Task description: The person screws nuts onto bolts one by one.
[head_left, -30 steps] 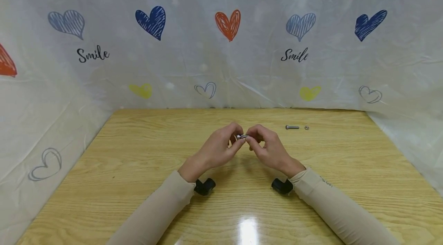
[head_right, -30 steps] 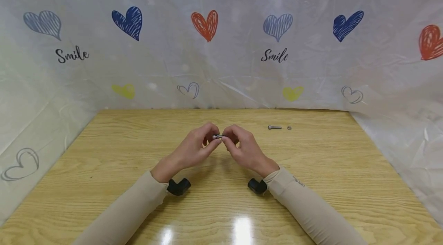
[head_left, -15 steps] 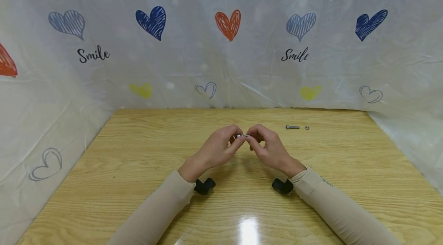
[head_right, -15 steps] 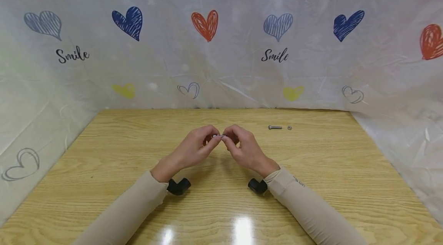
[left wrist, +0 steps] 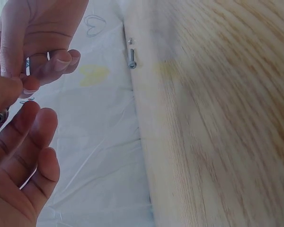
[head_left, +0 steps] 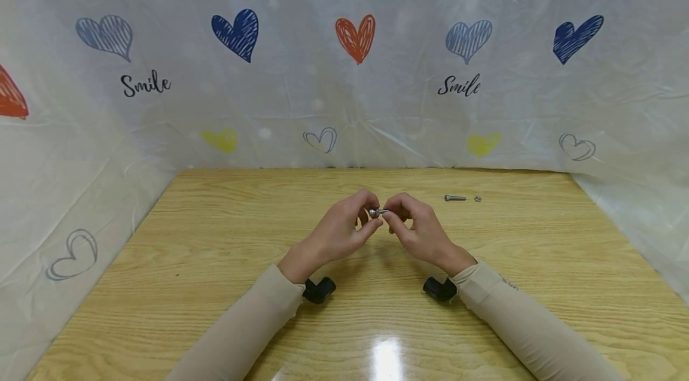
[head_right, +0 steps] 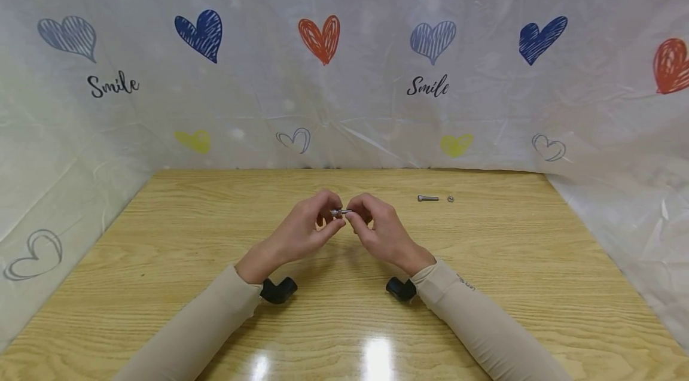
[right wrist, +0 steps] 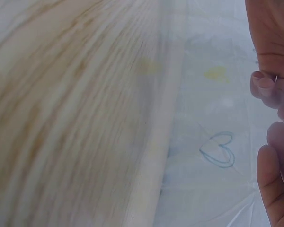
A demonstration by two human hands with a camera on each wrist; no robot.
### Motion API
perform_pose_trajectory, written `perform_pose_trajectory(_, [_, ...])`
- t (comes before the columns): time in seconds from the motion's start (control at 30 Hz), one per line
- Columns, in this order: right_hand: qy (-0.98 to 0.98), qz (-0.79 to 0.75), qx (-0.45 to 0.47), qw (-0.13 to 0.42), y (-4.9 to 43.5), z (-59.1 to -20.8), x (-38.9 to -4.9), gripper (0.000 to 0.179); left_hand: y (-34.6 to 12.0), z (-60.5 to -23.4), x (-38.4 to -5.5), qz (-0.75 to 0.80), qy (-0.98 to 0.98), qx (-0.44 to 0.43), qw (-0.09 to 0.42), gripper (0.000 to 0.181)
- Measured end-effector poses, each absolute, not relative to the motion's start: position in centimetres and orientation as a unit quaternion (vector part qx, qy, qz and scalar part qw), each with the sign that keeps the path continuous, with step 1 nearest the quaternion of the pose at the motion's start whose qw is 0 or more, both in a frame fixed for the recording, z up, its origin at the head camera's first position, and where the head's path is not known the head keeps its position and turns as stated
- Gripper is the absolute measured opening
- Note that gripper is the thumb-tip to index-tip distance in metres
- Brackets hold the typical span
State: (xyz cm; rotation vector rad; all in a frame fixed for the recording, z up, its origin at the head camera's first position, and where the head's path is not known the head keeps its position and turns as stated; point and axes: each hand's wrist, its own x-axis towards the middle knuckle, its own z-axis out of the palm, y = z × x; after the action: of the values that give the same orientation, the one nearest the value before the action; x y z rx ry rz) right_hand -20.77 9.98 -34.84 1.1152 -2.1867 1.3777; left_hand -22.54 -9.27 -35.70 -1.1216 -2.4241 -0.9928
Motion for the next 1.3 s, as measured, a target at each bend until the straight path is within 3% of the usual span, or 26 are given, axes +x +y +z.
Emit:
perform_pose_trajectory(0.37, [-0.759,0.485,0.399,0.170,10.1,-34.9,-20.7,0.008,-9.2,-35.8,-22.6,-0.344,-0.843,-0.386,0.150,0.007])
perform_pose_trajectory(0.83, [-0.759,0.489,0.398,0.165,10.5,-36.7,-22.3,0.008,-9.3,-35.7,-22.7,-0.349,-0.850,-0.371,0.135,0.016])
perform_pose_trajectory(1.0, [-0.764,0.485,0.394,0.160,10.4,-35.7,-21.6,0.008,-9.4,-35.6,-22.6,-0.348,-0.849,-0.373,0.137,0.020])
perform_pose_trajectory(1.3, [-0.755,0.490,0.403,0.165,10.0,-35.1,-21.0,0.008,-9.4,-35.7,-22.5,-0.348,-0.838,-0.391,0.154,0.010])
